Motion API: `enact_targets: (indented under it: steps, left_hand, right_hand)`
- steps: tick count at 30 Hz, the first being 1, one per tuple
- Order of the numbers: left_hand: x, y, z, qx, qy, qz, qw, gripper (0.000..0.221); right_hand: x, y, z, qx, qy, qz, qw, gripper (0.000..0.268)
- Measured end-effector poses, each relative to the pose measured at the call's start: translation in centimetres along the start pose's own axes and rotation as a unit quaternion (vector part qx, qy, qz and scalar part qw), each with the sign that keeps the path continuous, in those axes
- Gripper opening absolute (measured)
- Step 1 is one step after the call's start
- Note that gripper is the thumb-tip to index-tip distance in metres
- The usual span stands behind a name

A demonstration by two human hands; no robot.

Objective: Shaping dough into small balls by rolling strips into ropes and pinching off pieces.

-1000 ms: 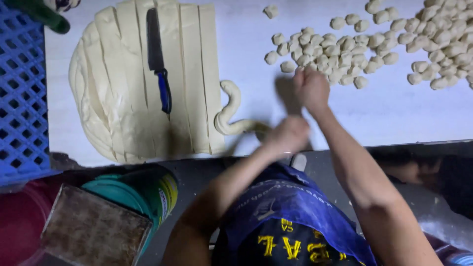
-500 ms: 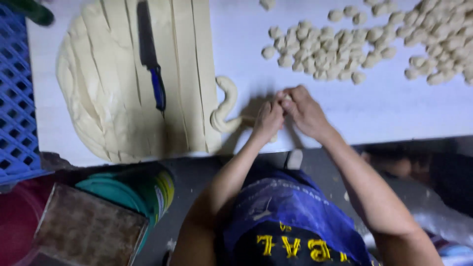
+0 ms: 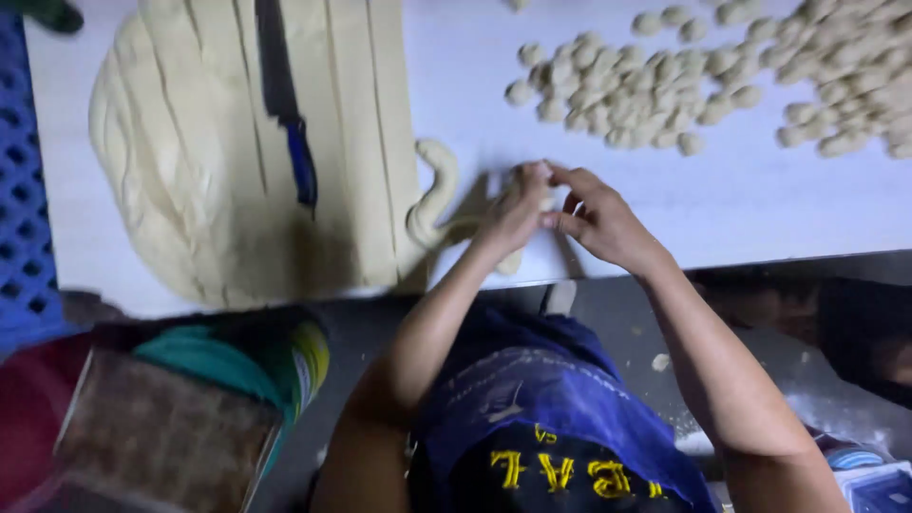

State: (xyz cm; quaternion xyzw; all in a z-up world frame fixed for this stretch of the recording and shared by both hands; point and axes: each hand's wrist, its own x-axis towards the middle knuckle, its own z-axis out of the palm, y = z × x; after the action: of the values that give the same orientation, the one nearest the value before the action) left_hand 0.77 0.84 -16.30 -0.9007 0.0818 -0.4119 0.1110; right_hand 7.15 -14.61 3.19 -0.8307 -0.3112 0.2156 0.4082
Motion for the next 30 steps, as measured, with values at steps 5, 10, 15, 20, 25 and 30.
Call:
enact_targets:
  steps: [5, 10, 15, 20, 25, 30]
  left_hand:
    - [9.0, -4.0, -10.4, -0.660, -0.323, -0.523, 0.433, 0.069]
    - [11.9, -2.3, -10.4, -0.614, -0.260, -0.573, 0.476, 0.050]
    - [13.3, -2.3, -14.6, -0.685, -0.236, -0.495, 0.480, 0.035]
    - [2.1, 2.4, 1.3, -0.275, -0.180, -0.185, 0.926, 0.022]
    - [11.9, -6.1, -10.7, -0.602, -0.435, -0.481, 0.466, 0.073]
    - [8.7, -1.9, -9.6, -0.654, -0.323, -0.528, 0.435, 0.055]
  right_hand:
    - [1.0, 3.0, 1.2, -0.062, 0.028, -0.052, 0.996, 0.036]
    - [1.8, 1.5, 2.0, -0.003, 0.075, -0.064, 0.995, 0.036]
    - [6.0, 11.0, 3.0, -0.048, 0.189, -0.027, 0.980, 0.031]
    - [4.2, 5.2, -1.4, -0.042, 0.081, -0.010, 0.996, 0.064]
    - [0.5, 1.1, 1.6, 0.008, -0.012, -0.005, 1.000, 0.059]
    - [-0.4, 1.0, 1.3, -0.075, 0.026, -0.063, 0.995, 0.037]
